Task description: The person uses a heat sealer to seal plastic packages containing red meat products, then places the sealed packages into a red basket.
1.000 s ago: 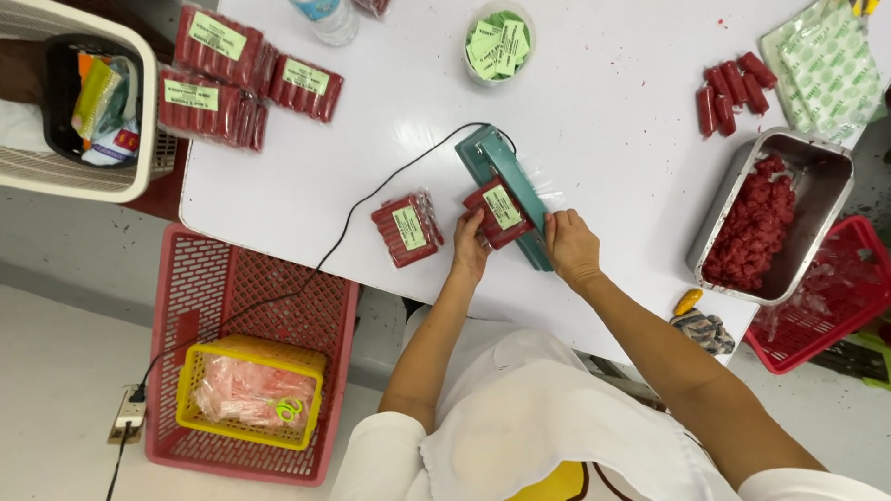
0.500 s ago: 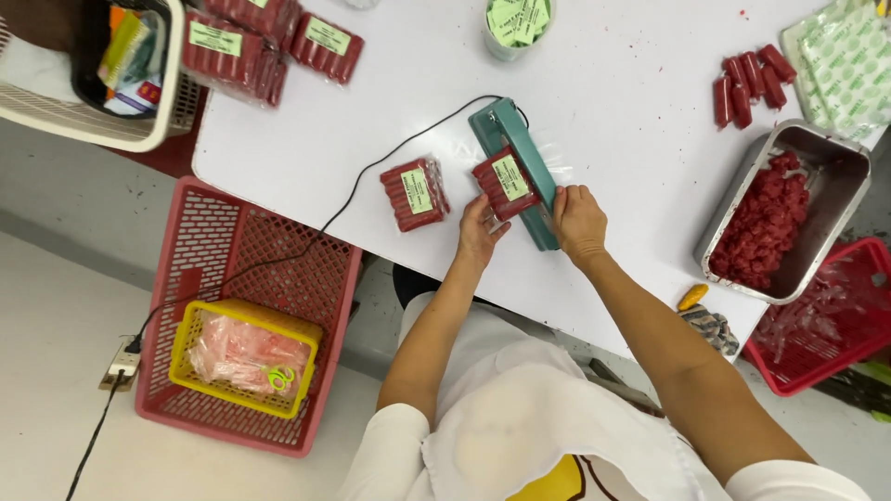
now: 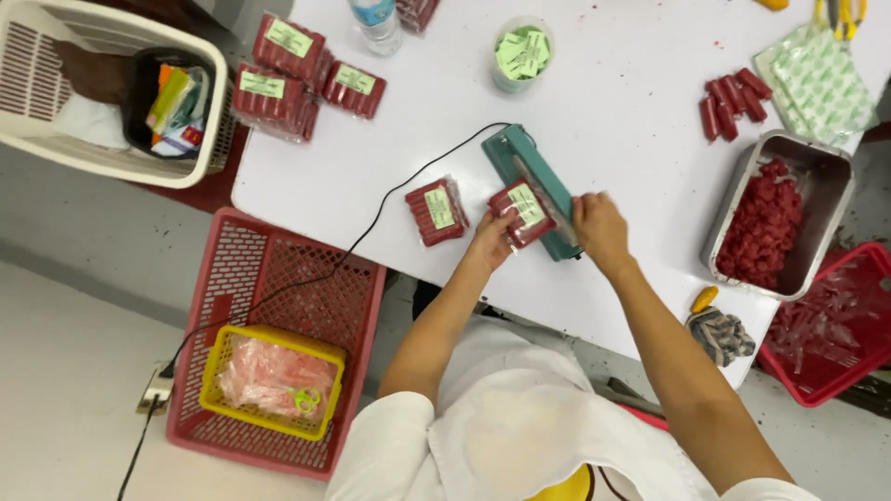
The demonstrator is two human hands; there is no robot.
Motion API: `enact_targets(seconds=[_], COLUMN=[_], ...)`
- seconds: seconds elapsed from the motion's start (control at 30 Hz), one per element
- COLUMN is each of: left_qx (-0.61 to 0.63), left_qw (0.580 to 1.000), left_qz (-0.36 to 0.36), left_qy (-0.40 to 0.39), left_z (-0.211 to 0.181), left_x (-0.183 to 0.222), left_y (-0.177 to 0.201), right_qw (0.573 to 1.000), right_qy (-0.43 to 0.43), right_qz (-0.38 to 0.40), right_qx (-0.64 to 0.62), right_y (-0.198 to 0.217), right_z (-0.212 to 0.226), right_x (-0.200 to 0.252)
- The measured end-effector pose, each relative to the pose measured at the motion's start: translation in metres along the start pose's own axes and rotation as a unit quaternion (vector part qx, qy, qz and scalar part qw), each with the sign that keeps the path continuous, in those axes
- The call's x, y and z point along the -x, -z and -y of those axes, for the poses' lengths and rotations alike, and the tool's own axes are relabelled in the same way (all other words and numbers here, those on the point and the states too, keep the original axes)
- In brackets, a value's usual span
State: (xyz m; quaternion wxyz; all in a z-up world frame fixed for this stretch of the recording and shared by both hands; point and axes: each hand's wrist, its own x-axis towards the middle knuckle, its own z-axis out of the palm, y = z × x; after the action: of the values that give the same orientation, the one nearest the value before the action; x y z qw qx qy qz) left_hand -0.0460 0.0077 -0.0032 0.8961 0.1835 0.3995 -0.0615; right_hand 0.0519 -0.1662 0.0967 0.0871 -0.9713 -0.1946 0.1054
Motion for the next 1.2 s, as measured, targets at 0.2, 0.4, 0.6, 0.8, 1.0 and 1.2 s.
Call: enact_targets(seconds=[0.2, 0.4, 0.6, 0.8, 1.0, 1.2], left_qx=[-0.023, -0.086, -0.350, -0.337, -0.147, -0.151], left_qw=[0.998, 0.977, 0.892, 0.927, 0.984, 0.983], left_qz=[0.058, -0.118, -0.193, -0.134, -0.094, -0.031], left_qy=[0.021, -0.157, -0.211, -0.100, -0.030, 0.100], left_z=[-0.031, -0.117, -0.129, -0.139, -0.185, -0.182], left_x=[0.112, 0.232, 0.136, 0.097, 0.133, 0.103], left_y=[-0.016, -0.076, 0.025, 0.080, -0.040, 0.017], right_qw=[0.966, 0.868, 0.957, 0.916, 0.823, 0.742], right_qy=[-0.040, -0.048, 0.051, -0.075, -0.244, -0.305], right_qz=[0.150, 0.221, 0.212, 0.295, 0.265, 0.193], right_qx=[-0.207, -0.443, -0.192, -0.260, -0.439, -0.565], right_y=[0.045, -0.035, -0.052, -0.062, -0.094, -0.070], right_z=[0.075, 0.135, 0.198, 0.192, 0.218, 0.206], right_x=[0.028, 0.033, -0.012, -0.031, -0.026, -0.006])
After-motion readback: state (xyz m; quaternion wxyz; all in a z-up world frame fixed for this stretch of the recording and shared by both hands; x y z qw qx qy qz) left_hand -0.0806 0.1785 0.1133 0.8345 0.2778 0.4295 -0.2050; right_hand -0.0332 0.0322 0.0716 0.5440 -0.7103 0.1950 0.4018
